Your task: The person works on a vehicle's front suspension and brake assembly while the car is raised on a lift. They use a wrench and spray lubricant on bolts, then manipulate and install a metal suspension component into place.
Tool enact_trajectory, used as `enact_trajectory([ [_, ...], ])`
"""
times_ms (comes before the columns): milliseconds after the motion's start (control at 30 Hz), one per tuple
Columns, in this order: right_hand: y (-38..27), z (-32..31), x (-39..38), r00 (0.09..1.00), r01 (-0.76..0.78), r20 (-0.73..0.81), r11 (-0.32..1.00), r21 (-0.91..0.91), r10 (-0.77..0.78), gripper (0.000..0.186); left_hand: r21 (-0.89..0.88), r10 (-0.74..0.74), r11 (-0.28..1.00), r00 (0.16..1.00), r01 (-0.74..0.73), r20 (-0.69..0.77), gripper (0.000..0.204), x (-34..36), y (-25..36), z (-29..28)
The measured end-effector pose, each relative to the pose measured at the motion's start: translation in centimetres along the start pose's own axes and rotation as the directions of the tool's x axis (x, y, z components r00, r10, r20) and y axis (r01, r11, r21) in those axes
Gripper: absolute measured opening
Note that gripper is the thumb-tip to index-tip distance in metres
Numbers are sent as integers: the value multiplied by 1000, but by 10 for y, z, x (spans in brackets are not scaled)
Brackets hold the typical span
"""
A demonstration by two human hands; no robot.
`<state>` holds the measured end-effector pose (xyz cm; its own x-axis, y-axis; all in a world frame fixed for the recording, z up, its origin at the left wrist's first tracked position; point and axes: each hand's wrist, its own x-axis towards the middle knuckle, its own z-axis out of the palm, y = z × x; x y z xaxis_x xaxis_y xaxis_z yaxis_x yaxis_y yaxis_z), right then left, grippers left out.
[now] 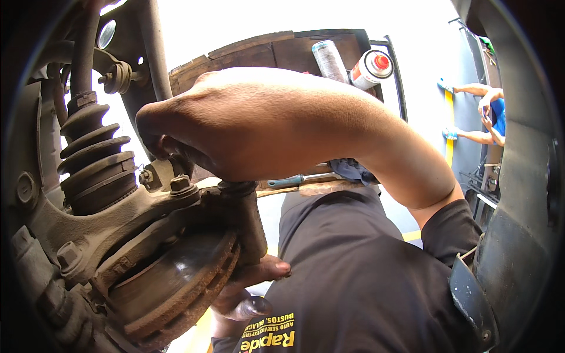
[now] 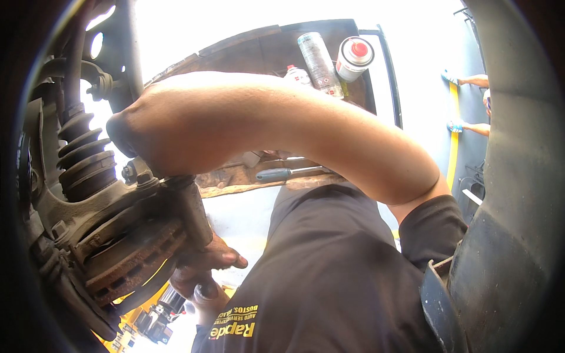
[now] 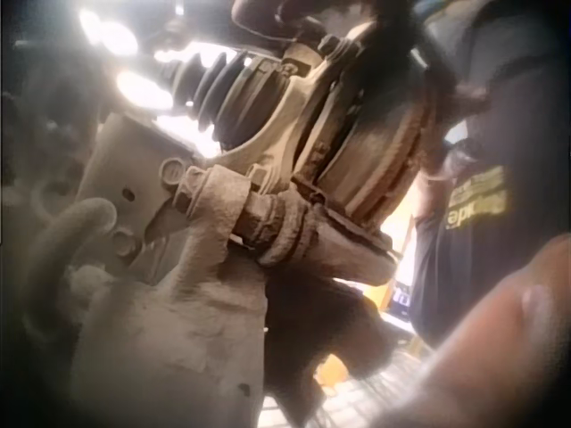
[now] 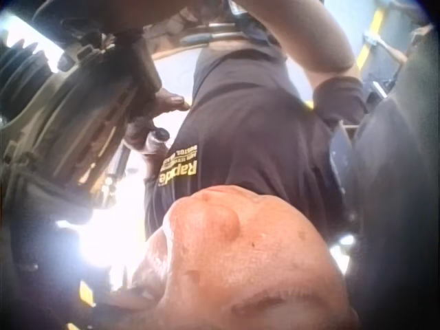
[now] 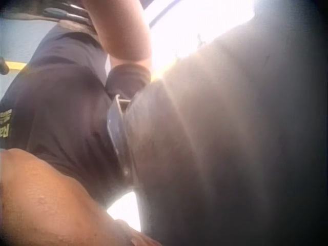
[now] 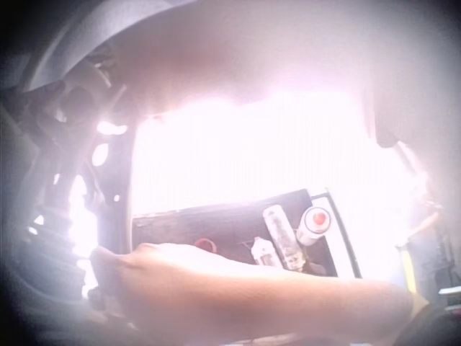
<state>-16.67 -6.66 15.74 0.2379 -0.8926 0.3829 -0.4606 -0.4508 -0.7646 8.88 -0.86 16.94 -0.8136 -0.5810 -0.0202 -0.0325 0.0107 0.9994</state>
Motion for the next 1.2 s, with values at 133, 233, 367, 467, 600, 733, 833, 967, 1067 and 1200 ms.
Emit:
enact_trajectory([
  [133,-17,-9,-11,983,-70,159,987,-145,94,18,14,-65,998,995,66,-74,82,-6,3,8],
  [233,-24,-12,-15,971,112,234,962,-248,-53,12,-58,-78,996,979,68,-189,84,-6,0,15],
  [367,0,-15,-2,765,613,507,690,-384,-397,14,-137,-33,991,985,10,-170,85,-10,-2,16],
  [467,16,-21,-7,924,356,190,928,-107,-332,24,-73,-38,997,987,27,-158,86,-13,-2,14],
  [600,17,-27,-30,951,-309,100,884,351,293,35,181,68,982,989,-44,-130,82,-12,1,14],
  [733,10,-20,-44,977,188,-67,963,-194,-204,33,525,180,850,961,-45,-210,78,-7,4,21],
  [833,7,-19,-49,916,376,38,822,-427,-399,28,539,202,839,963,-75,-180,79,-3,4,24],
  [967,0,-27,-48,925,379,100,885,-270,-366,26,529,247,839,955,-125,-166,80,-1,1,23],
  [1067,-11,-31,-41,991,-4,136,998,66,-5,28,465,213,878,962,-112,-171,80,-1,-2,21],
  [1200,-15,-37,-25,935,-170,319,985,20,155,41,366,179,925,965,-100,-191,76,-2,-2,19],
])
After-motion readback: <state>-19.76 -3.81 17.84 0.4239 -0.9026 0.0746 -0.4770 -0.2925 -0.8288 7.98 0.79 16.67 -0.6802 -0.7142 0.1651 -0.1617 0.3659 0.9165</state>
